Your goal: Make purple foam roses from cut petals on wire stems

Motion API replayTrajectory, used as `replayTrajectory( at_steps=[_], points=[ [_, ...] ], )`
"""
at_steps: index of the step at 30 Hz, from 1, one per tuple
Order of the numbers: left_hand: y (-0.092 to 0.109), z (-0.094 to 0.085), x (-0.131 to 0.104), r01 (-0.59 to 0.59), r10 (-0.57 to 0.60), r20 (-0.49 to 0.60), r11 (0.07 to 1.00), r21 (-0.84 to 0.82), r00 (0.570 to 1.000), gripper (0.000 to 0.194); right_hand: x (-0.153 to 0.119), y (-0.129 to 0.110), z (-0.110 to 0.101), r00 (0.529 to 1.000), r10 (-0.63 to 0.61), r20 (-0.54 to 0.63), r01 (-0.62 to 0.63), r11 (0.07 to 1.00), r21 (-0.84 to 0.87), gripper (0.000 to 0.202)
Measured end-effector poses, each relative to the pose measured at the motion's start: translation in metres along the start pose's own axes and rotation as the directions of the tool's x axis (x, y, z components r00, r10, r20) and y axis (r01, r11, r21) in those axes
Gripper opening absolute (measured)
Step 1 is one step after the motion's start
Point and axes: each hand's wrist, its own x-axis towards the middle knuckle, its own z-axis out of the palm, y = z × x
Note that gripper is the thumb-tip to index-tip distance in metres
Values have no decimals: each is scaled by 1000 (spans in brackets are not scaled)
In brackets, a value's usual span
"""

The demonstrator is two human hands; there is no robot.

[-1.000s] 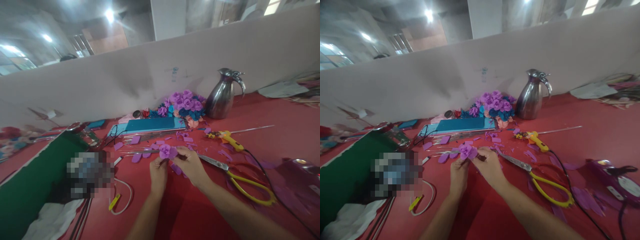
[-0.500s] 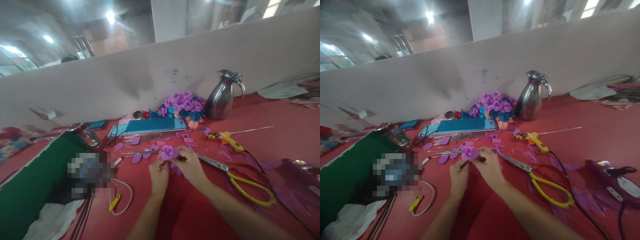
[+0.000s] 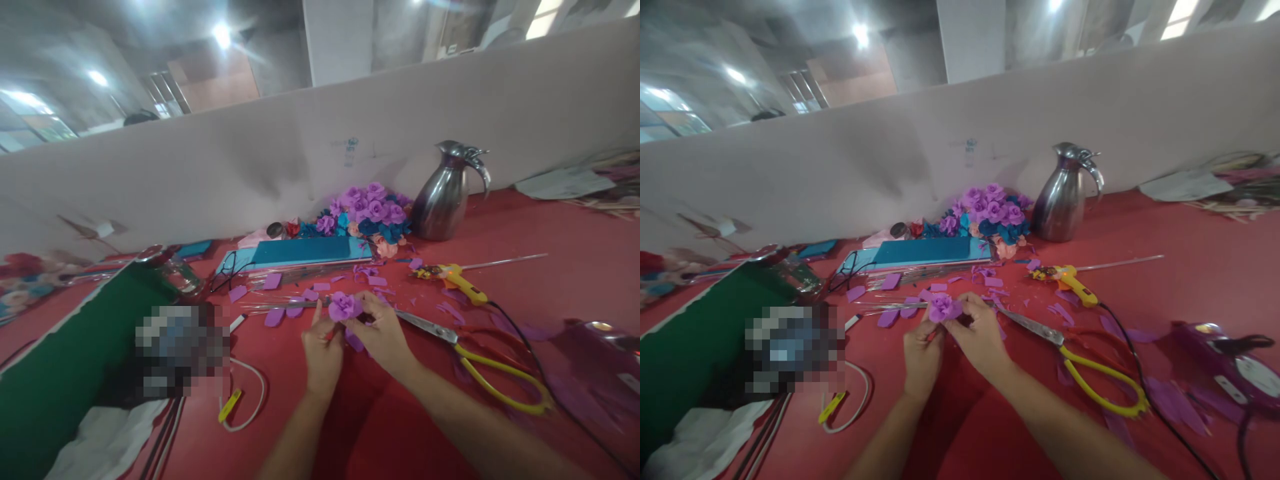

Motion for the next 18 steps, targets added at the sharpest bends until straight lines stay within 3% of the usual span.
replayTrajectory(
  at_steps=[5,12,18],
  points=[
    [-2,0,0,-6,6,33,1000,-17,999,21,0,4,1,1000,-6,-6,6,1000,-25,7],
    [-6,0,6,235,-242,16,925,-298,970,18,2,19,0,998,63,19,-63,997,-35,19],
    [-7,2,5,295,-258,153,904,-311,954,20,5,25,-3,998,57,-12,-57,997,-45,11]
  ],
)
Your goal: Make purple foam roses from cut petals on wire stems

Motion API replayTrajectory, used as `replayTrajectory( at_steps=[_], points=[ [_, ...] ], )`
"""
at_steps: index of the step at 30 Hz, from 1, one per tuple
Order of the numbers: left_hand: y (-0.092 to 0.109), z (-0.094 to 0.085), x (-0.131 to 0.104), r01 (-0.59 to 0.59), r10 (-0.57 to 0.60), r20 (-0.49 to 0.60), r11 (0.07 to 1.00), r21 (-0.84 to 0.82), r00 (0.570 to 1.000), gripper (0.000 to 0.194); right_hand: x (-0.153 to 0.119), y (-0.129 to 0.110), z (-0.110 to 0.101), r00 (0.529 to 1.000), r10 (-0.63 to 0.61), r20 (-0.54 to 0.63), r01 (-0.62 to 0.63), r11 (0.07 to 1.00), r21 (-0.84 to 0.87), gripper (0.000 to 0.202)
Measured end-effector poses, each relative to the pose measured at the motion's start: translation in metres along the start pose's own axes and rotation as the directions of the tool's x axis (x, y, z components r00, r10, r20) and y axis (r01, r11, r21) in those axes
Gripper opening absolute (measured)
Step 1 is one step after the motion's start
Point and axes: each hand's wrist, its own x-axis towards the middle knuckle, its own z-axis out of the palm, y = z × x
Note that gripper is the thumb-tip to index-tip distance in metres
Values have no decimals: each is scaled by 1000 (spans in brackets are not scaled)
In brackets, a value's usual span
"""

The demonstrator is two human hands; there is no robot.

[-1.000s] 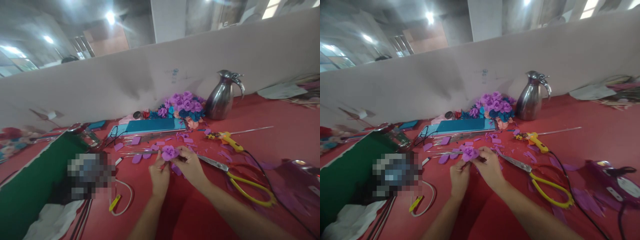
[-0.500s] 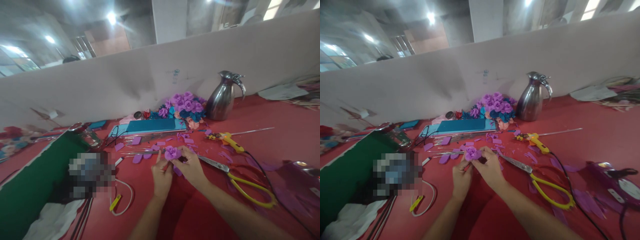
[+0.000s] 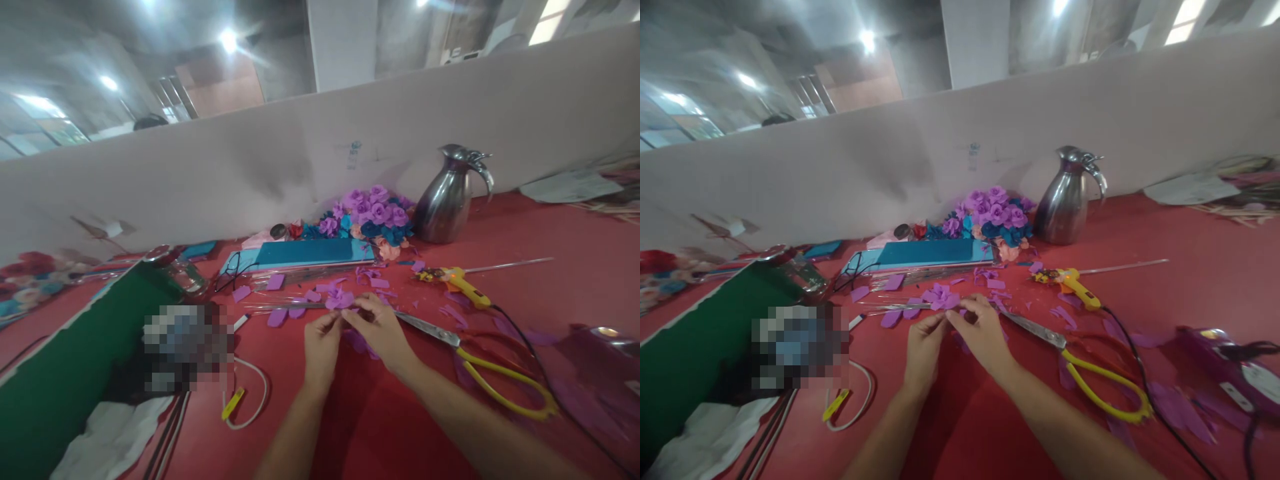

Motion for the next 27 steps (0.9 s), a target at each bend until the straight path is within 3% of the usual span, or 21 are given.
replayTrajectory(
  at_steps=[3,8,10,13,16,23,27],
  points=[
    [-4,-2,-1,-28,23,62,996,84,998,20,1,-1,0,1000,-16,-4,16,1000,-5,7],
    [-3,-1,-1,-75,65,70,986,150,995,21,2,2,2,994,22,103,-33,993,111,11],
    [-1,0,-2,-68,57,76,988,142,995,22,2,5,3,983,94,156,-126,969,214,15],
    [0,1,-2,-36,25,109,994,100,994,22,0,5,5,937,248,246,-331,854,400,23],
    [-1,1,-2,-4,-2,127,999,46,992,21,-1,2,5,901,323,289,-428,768,477,27],
    [0,0,0,10,-7,44,999,-47,999,21,1,-1,5,900,318,299,-433,732,526,27],
    [7,-1,0,83,-78,104,996,-45,992,18,0,4,5,914,294,280,-402,760,510,24]
  ],
)
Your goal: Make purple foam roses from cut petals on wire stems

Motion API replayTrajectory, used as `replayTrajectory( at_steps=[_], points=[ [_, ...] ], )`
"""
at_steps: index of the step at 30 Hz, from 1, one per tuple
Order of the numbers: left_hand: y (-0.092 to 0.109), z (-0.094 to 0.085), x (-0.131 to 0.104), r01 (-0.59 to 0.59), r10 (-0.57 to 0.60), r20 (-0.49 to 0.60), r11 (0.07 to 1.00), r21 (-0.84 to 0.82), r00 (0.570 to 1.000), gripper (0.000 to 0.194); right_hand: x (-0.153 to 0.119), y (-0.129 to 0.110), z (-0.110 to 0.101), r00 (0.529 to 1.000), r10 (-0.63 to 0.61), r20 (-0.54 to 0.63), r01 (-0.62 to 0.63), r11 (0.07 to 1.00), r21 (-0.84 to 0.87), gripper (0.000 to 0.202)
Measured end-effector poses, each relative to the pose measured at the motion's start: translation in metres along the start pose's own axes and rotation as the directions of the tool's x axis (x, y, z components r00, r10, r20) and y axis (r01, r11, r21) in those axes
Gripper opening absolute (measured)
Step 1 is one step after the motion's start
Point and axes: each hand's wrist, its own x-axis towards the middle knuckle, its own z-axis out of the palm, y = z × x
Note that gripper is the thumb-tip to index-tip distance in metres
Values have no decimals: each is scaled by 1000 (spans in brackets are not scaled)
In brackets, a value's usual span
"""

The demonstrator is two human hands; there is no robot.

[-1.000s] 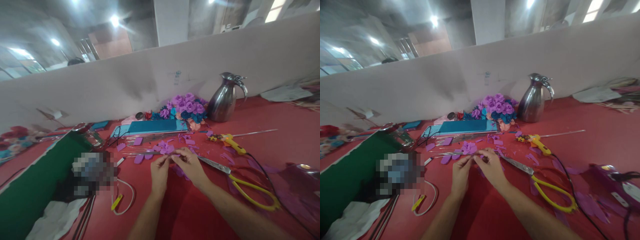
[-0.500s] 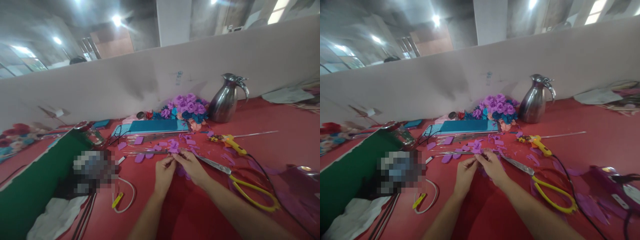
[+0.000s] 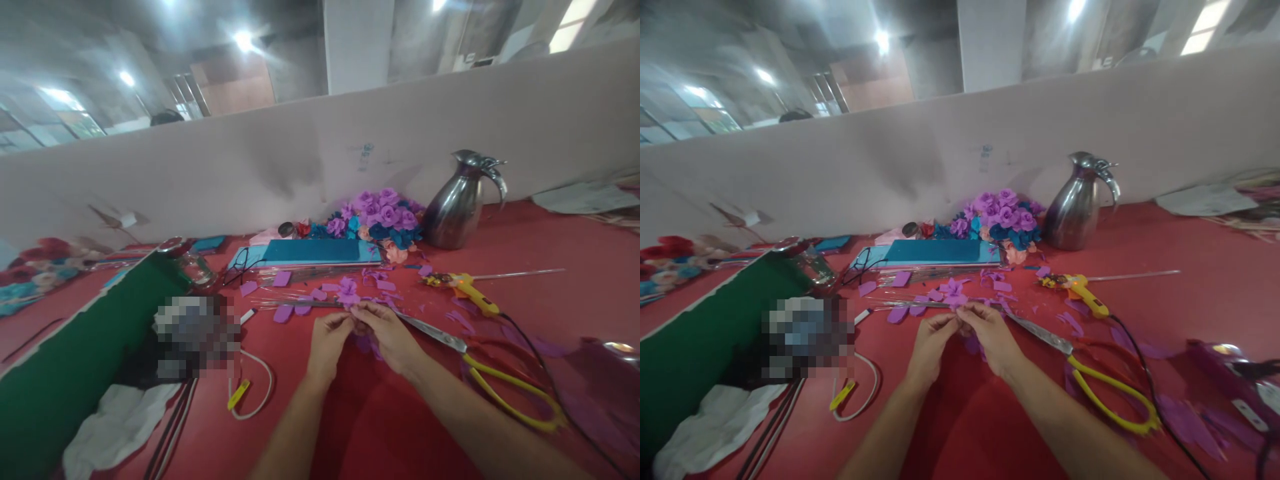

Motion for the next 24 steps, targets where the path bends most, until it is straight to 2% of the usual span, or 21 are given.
replayTrajectory(
  at_steps=[2,3,6,8,13,18,21,24],
  points=[
    [2,-1,0,24,-24,-11,1000,-14,1000,16,0,1,-1,1000,-13,-28,13,1000,-6,23],
    [3,-1,0,14,-15,-50,1000,-26,999,17,0,1,-2,998,-27,-53,26,1000,-17,23],
    [2,-2,2,-85,75,-212,996,-36,974,21,-1,2,-2,988,-100,-120,85,989,-122,25],
    [0,-4,3,-147,141,-252,989,-8,957,20,-2,2,-1,981,-145,-128,116,971,-209,26],
    [-9,-10,7,-214,221,-247,975,57,943,19,-3,7,0,970,-225,-95,176,913,-367,26],
    [-13,-14,9,-256,288,-255,955,153,923,15,-5,6,1,942,-333,-46,251,786,-564,24],
    [-10,-13,7,-304,368,-248,917,259,896,11,-9,4,3,923,-384,-21,277,701,-657,21],
    [-7,-11,2,-349,447,-240,866,358,862,12,-10,2,4,915,-404,-12,282,661,-696,20]
  ],
)
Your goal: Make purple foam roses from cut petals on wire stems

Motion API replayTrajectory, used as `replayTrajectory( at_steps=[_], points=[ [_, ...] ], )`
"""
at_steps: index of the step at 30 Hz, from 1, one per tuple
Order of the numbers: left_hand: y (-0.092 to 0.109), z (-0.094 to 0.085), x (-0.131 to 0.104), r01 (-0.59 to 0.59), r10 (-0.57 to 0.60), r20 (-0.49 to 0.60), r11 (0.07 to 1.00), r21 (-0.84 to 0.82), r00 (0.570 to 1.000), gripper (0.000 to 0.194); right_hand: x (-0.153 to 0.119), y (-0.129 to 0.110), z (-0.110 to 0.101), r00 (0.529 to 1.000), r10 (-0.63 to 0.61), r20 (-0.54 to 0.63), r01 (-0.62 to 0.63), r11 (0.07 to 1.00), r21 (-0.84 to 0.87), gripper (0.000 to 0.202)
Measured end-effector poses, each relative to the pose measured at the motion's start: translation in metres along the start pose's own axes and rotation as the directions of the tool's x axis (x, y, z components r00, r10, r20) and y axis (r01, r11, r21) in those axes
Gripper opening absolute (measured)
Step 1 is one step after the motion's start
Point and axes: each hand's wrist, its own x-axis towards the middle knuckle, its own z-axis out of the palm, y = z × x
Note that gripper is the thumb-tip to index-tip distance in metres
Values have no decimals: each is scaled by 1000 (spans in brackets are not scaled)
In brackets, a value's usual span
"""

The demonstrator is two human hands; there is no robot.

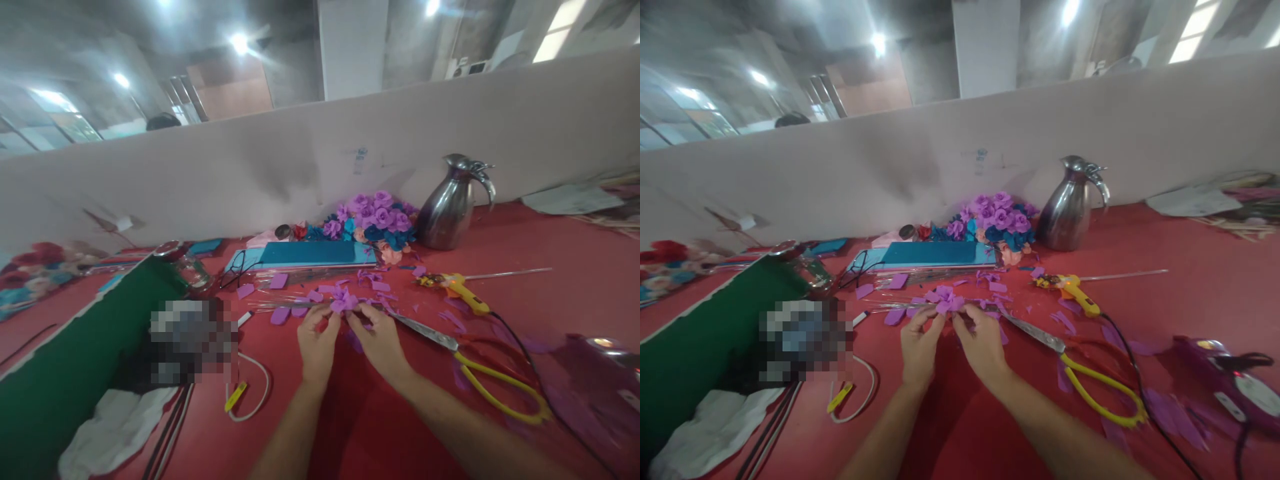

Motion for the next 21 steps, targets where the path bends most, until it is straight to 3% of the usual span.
replayTrajectory(
  at_steps=[8,14,21],
  points=[
    [-4,-2,2,16,-17,68,1000,7,998,15,2,3,2,999,-18,-36,19,999,27,17],
    [2,-2,-1,-41,38,28,993,111,999,14,2,2,1,998,-51,-27,50,997,-54,16],
    [-7,0,4,181,-167,89,965,-188,982,14,2,-1,3,999,-47,-18,47,999,9,17]
  ],
)
